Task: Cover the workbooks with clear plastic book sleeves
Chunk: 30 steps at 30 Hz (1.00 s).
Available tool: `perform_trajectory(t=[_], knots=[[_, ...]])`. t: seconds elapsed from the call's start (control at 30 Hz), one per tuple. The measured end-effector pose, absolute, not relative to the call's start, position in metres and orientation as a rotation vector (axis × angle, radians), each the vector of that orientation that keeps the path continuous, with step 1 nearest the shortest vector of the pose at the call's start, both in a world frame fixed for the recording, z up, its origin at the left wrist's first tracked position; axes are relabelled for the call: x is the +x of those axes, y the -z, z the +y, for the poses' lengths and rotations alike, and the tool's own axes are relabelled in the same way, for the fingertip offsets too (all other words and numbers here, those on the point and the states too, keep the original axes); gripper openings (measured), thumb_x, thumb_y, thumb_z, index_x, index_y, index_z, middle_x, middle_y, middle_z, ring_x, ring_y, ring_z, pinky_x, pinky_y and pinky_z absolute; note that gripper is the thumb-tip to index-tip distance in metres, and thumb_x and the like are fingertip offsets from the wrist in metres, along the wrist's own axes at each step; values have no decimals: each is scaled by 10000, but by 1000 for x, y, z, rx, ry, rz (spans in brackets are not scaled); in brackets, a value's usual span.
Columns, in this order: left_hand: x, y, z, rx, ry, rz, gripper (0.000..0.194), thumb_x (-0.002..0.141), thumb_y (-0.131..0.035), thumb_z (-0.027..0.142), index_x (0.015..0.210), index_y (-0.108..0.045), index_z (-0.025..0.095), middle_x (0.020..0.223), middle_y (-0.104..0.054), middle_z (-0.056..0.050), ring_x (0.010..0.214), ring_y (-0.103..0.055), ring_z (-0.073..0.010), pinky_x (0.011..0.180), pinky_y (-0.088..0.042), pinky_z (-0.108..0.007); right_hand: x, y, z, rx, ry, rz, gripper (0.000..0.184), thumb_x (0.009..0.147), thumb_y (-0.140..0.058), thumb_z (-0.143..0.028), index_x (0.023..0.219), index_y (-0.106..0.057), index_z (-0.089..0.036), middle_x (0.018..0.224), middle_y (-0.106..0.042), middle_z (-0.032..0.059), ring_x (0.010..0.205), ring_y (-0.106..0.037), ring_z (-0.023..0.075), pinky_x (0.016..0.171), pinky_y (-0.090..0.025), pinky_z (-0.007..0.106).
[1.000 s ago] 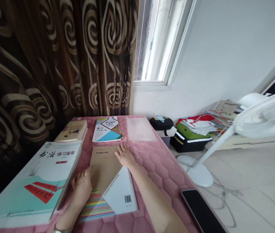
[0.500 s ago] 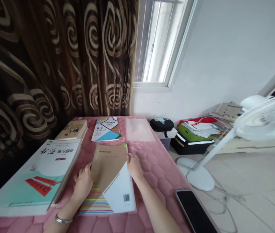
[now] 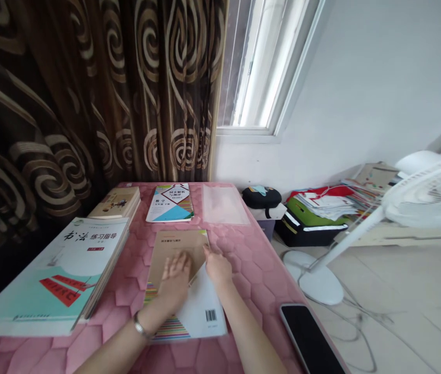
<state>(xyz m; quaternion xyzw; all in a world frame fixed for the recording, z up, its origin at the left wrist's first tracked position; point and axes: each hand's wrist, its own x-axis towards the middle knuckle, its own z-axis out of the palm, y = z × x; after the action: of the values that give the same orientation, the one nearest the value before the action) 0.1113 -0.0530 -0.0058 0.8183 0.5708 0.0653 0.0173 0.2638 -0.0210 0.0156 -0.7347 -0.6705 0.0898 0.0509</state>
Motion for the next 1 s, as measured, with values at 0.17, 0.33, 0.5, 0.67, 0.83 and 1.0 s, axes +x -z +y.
perform_trajectory(t=[0.17, 0.33, 0.5, 0.67, 0.83, 1.0], knots=[[159, 4, -12, 2421, -169, 1595, 605, 925, -254, 211, 1511, -253, 62, 1596, -209, -124, 1478, -170, -232, 1209, -150, -430, 262, -16, -22, -2266, -283, -2004, 506, 974, -263, -189, 1399, -495, -335, 1082, -731, 109, 926, -717, 232, 751, -536, 327], [132, 7, 28, 2357, -298, 1836, 597, 955, -259, 332, 1502, -301, 96, 1572, -267, -142, 1452, -258, -257, 1193, -185, -465, 263, -12, -22, -2276, -263, -1998, 505, 958, -318, -180, 1409, -479, -342, 1016, -744, 102, 919, -719, 225, 751, -525, 308], [70, 8, 62, 2446, -396, 1904, 542, 948, -324, 304, 1448, -418, 118, 1476, -457, -145, 1388, -388, -252, 1164, -260, -456, 265, -6, -19, -2303, -290, -1970, 478, 984, -278, -254, 1413, -472, -339, 991, -748, 108, 879, -724, 234, 713, -524, 310], [52, -5, 66, 2518, -469, 1904, 503, 907, -334, 131, 1375, -516, 117, 1440, -500, -157, 1376, -409, -242, 1169, -246, -466, 263, -5, -19, -2317, -269, -1946, 468, 982, -299, -269, 1409, -478, -338, 999, -745, 116, 864, -724, 232, 712, -527, 317], [96, 3, -4, 2556, -398, 1883, 571, 859, -319, 24, 1378, -522, 149, 1478, -450, -151, 1386, -396, -246, 1128, -352, -459, 261, -8, -25, -2291, -191, -1972, 502, 960, -305, -177, 1402, -489, -328, 956, -751, 111, 856, -727, 227, 711, -528, 307], [101, 30, -104, 2705, -322, 1500, 556, 937, -395, 260, 1487, -356, 192, 1569, -292, -83, 1431, -309, -246, 1155, -340, -432, 258, -9, -28, -2302, -134, -1993, 547, 927, -319, -113, 1419, -472, -295, 935, -751, 121, 844, -728, 239, 693, -523, 309]])
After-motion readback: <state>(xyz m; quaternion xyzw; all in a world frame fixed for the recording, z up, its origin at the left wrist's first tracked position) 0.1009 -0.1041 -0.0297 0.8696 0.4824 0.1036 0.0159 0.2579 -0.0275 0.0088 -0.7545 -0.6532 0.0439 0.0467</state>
